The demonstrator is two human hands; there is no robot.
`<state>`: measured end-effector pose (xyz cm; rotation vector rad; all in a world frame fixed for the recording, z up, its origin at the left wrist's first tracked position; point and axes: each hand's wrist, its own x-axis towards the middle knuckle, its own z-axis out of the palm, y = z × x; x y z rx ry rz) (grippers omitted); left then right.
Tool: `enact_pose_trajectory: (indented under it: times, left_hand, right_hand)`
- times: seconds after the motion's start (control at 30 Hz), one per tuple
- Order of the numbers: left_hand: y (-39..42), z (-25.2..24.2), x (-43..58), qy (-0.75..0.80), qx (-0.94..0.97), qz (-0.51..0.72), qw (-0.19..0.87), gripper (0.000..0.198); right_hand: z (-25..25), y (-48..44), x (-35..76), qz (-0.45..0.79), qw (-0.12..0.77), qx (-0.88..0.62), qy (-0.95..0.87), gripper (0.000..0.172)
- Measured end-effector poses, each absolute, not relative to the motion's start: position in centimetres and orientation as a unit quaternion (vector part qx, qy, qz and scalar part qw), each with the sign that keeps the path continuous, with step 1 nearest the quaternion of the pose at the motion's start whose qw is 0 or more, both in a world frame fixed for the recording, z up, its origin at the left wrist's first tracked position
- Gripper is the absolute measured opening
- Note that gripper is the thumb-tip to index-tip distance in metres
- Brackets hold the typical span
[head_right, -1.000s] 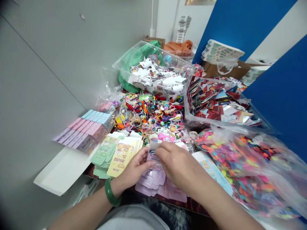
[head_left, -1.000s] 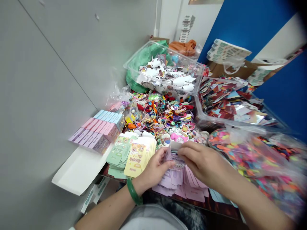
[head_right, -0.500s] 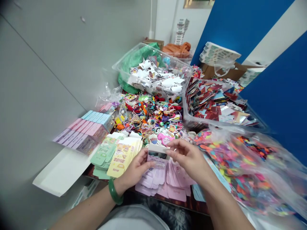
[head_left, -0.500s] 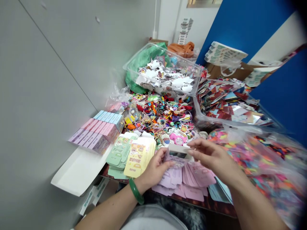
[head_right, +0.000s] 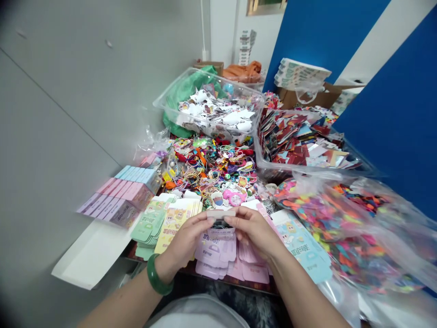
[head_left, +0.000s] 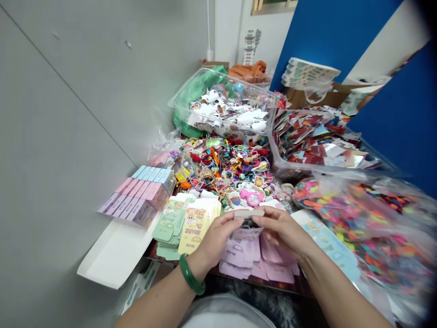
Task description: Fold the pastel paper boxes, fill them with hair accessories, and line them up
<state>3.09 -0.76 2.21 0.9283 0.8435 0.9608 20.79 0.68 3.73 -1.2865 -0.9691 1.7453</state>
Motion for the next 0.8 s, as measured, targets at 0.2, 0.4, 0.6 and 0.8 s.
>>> enact_pose_trajectory:
  times: [0.2, 0.4, 0.6, 0.8]
  left_hand:
    - [-0.6, 2.1, 2.4, 0.413, 0.52, 0.456, 0.593, 0.015]
    - [-1.1, 1.5, 1.5, 0.387, 0.652, 0.447, 0.475, 0.015]
    - [-1.1, 2.8, 2.0, 0.422, 0.62, 0.433, 0.501, 0.011]
    - [-1.2, 2.2, 2.3, 0.415, 0.613, 0.483, 0.467, 0.006]
  right_hand:
    - [3.0, -0.7, 21.4, 0.391, 0.473, -0.46, -0.641, 0.012]
    - [2.3, -2.1, 22.4, 0.212, 0.429, -0.388, -0.788, 0.017]
    - [3.6, -1.6, 21.8, 0.251, 0.412, -0.42, -0.768, 0.005]
    - [3.0, -1.6, 22.2, 0.226, 0.421, -0.401, -0.782, 0.012]
